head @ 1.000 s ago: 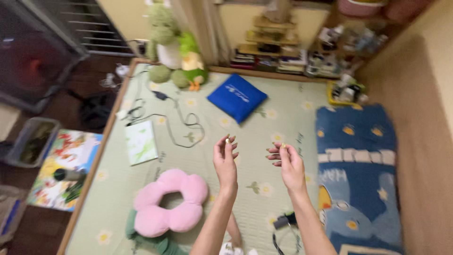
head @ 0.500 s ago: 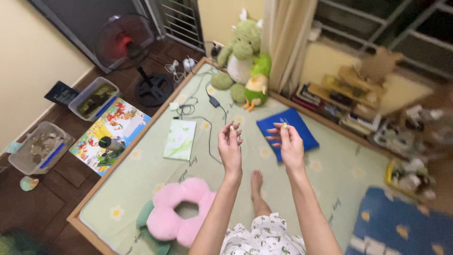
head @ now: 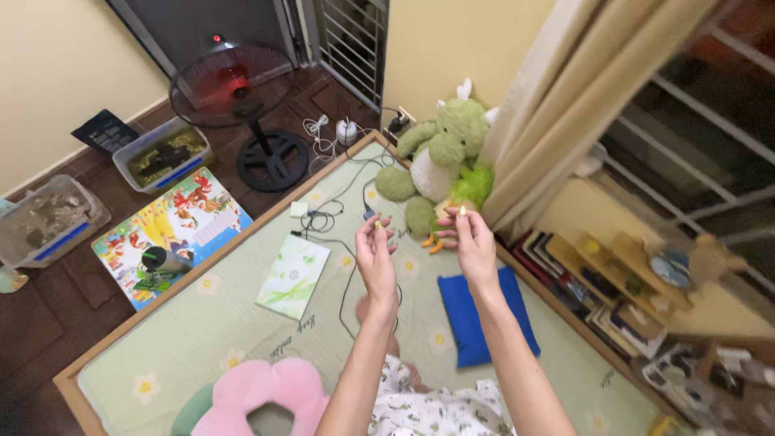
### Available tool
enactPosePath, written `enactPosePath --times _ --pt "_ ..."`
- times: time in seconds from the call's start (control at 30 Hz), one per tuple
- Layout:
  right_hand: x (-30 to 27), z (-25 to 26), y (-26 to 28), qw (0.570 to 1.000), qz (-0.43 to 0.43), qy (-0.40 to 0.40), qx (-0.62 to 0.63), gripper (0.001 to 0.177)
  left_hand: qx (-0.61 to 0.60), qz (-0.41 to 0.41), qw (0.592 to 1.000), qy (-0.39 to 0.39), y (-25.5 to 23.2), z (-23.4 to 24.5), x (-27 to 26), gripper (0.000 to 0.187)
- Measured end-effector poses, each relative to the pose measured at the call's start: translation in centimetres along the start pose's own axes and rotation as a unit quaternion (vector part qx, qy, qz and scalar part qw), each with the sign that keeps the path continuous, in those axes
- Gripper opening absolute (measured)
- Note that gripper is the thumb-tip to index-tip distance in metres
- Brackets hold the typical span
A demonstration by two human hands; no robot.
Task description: The person replaces batteries in a white remote control, then plugs a laptop charger into a power bank and connects it to a laptop. They also plug a small fan into the power bank and place the devices on a nearby shelf.
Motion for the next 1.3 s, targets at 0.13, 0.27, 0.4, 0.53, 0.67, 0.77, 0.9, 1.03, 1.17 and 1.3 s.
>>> enactPosePath --times 0.13,0.27,0.4,0.53,0.67,0.77,0.9,1.03,1.17,1.3 --pt "8.6 -3.2 -1.0 1.000 -0.003 0.023 -0.020 0.039 -0.011 -0.012 1.000 0.014 1.9 -2.6 8.4 0.035" --pt "18.3 -7.0 -1.1 0.999 -0.036 0.031 -0.016 0.040 0.008 0.007 1.000 0.004 2.8 -4.8 18.4 0.035" --pt "26.6 -10.5 -1.1 0.998 -0.025 0.049 -0.010 0.040 0.029 0.018 0.999 0.006 4.0 -6.5 27.4 0.034" --pt "33.3 -12.1 -2.3 0.998 -0.042 0.049 -0.011 0.040 0.041 0.013 0.999 0.009 6.0 -8.0 34.4 0.033" --pt "39.9 -12.8 -4.7 0.995 -0.074 0.061 -0.013 0.039 0.045 0.014 0.999 -0.011 8.9 -9.0 39.8 0.033" --pt "44.2 -13.2 -8.3 0.993 -0.098 0.071 -0.006 0.039 0.056 0.005 0.998 -0.035 12.1 -8.5 43.1 0.032" --pt "50.7 -14.3 -15.3 0.990 -0.092 0.102 -0.043 0.037 0.068 -0.002 0.994 -0.080 18.4 -5.7 48.5 0.033" --pt "54.9 -16.2 -24.2 0.981 -0.114 0.127 -0.091 0.036 0.057 -0.015 0.992 -0.113 25.2 -0.2 53.0 0.032" --pt "59.2 -20.9 -34.5 0.980 -0.120 0.130 -0.087 0.035 0.081 -0.014 0.988 -0.129 32.3 7.7 56.6 0.032" --pt "62.2 -26.7 -45.3 0.979 -0.096 0.145 -0.102 0.035 0.101 -0.037 0.986 -0.129 39.5 17.0 60.4 0.031"
Point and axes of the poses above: each hand's wrist, its own x-axis towards the middle knuckle, its own z-axis out of the back of the hand, y = z × x, the point moved 5 cm from there along x, towards the middle knuckle, and after that the axes turned 15 degrees about -x, right-handed, at the moved point
